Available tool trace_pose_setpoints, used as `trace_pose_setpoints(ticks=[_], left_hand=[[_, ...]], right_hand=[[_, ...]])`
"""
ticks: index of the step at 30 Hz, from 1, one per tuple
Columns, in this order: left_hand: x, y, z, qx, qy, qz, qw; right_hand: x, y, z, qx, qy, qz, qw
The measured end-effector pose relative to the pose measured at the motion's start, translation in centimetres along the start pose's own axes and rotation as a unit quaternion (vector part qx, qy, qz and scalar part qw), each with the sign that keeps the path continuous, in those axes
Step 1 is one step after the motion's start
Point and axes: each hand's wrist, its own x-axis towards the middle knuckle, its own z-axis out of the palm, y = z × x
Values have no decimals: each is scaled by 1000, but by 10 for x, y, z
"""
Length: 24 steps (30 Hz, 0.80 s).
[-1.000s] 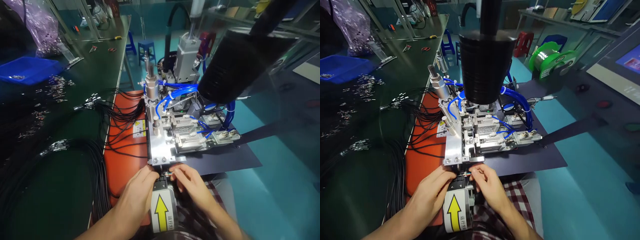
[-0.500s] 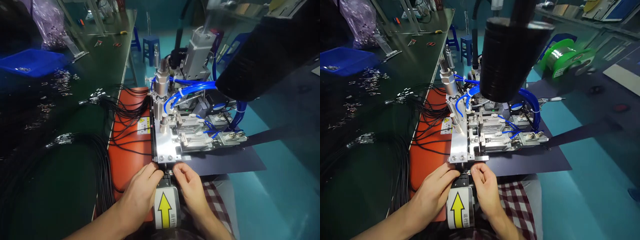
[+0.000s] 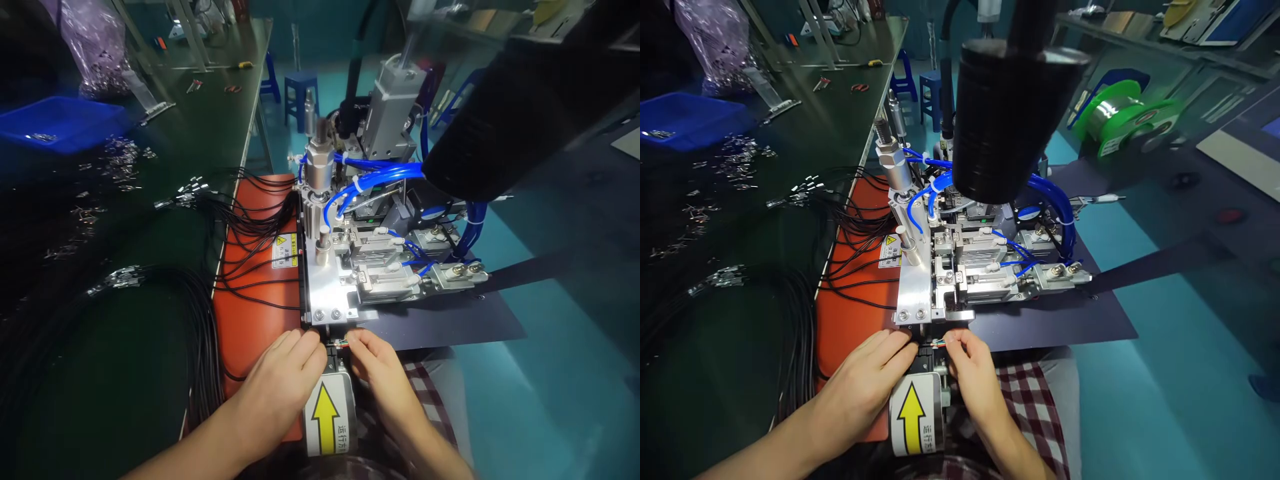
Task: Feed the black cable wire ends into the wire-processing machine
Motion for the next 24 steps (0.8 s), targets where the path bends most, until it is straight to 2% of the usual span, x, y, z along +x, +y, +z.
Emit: trace_pose_setpoints(ticks=[3,9,14,19,24], left_hand=[[0,0,0,-7,-4,-7,1000],[0,-1,2,-32,-7,-18,999],[-1,-2,1,-50,-9,-31,998],[-1,3,-7,15,7,-83,996],[2,0,-10,-58,34,-62,996]], right_hand=[[2,3,-2,7,-10,9,1000],[0,2,6,-42,-16,-101,994],[1,6,7,-24,-31,-114,993],[2,8,5,-18,-39,-119,992],[2,8,5,-12,-40,-118,992]])
